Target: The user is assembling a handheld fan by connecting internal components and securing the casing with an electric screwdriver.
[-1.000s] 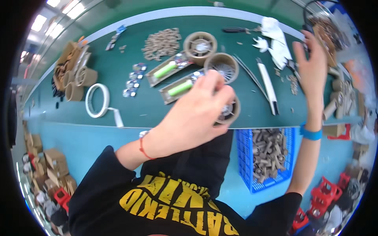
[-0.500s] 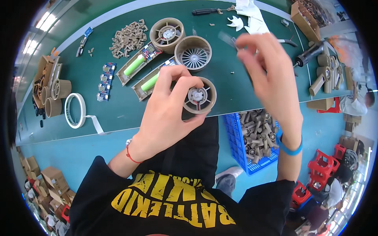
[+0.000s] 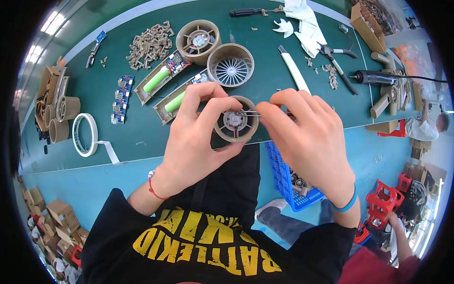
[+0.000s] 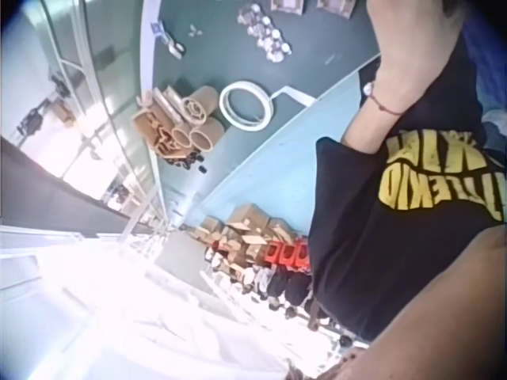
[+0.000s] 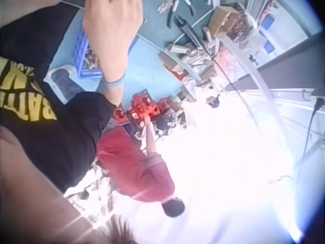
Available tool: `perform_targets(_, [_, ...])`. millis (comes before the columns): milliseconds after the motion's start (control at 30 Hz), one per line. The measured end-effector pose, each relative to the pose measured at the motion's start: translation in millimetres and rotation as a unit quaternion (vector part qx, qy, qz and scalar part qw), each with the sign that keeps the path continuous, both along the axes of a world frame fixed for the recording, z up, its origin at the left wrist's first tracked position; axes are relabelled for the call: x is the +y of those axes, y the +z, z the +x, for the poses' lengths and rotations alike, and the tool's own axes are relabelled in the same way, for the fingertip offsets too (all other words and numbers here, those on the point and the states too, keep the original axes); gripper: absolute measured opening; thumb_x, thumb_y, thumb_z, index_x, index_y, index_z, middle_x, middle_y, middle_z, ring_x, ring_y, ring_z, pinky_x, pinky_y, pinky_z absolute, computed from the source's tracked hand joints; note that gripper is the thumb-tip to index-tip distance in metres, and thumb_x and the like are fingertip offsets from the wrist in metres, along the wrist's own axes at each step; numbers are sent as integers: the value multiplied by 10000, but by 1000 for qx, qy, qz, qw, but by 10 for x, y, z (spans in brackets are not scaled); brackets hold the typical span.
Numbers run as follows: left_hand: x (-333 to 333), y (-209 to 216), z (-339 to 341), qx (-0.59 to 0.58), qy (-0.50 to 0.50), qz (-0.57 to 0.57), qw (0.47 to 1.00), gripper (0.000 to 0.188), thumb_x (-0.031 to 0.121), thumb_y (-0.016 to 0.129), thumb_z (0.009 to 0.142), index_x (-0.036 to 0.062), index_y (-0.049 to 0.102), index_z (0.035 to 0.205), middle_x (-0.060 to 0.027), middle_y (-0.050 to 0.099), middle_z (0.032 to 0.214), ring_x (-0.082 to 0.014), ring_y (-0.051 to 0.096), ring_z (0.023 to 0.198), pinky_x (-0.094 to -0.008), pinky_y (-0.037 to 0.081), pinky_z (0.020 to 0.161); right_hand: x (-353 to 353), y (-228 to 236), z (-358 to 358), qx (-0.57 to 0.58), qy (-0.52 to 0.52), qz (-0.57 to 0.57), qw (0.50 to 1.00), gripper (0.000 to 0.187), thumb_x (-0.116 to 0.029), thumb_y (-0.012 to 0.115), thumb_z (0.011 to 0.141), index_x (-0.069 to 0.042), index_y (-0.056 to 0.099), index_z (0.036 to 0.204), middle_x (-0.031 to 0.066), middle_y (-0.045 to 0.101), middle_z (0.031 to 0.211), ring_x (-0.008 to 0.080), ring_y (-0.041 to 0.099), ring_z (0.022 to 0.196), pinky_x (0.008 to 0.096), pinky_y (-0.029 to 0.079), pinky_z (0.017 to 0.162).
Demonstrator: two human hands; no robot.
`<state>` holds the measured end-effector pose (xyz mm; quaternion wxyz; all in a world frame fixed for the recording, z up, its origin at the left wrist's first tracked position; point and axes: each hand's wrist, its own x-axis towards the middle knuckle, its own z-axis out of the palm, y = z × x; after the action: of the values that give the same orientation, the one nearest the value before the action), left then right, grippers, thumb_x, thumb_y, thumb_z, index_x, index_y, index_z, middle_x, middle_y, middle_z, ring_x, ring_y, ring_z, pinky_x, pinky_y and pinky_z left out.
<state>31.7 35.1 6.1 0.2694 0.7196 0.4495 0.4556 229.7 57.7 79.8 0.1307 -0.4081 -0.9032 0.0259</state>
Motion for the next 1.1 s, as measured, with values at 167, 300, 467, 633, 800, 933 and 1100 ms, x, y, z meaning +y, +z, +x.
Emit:
perform_targets(167, [13,4,-24,10,-20,-4,1000,524,27,841,645,70,578,1097,-94,491,1135,-252,592,968,-375,533,807,31,92,-13,-44,18,8,999,271,-14,762,724,-53,691,983,62,616,903,262,626,787,370,500,660])
perform_targets(300, [16,2,-17,6,-16,-5,1000,518,26,842,644,69,581,1089,-89,494,1132,-250,592,964,-374,534,804,72,137,3,-68,32,-4,997,262,-24,761,715,-54,692,966,54,612,893,249,623,777,367,497,652])
perform_targets(467, [22,-19,-12,1,-6,-2,1000,545,1,864,592,82,625,1074,-86,517,1116,-262,610,978,-364,547,779,104,115,-14,-42,32,-29,998,228,-9,754,730,-32,691,949,67,608,864,263,619,761,350,496,651])
perform_targets(633, [29,-13,9,-6,-6,2,1000,535,-1,860,595,83,627,1070,-84,522,1117,-256,612,982,-358,549,772,122,69,30,114,-64,-197,972,113,18,715,820,-22,692,923,86,622,832,261,628,705,327,501,626])
perform_targets(800, [21,-23,7,-4,-3,5,1000,530,-6,854,598,83,629,1070,-83,526,1121,-251,615,986,-354,550,771,151,73,56,161,-87,-277,943,125,74,664,827,17,691,934,83,618,842,171,599,738,266,458,638])
perform_targets(933, [14,-28,18,-14,1,-1,1000,538,-8,853,597,82,630,1078,-82,527,1120,-252,615,986,-357,553,774,89,132,26,125,-107,-243,956,112,51,679,847,11,696,950,80,622,852,162,606,740,264,463,634])
perform_targets(1100, [9,-25,14,-14,2,-4,1000,546,-8,853,596,81,630,1086,-82,527,1121,-254,615,987,-359,554,774,-2,79,-12,29,-42,-69,996,207,24,743,777,-26,716,976,67,629,866,205,604,728,313,473,616])
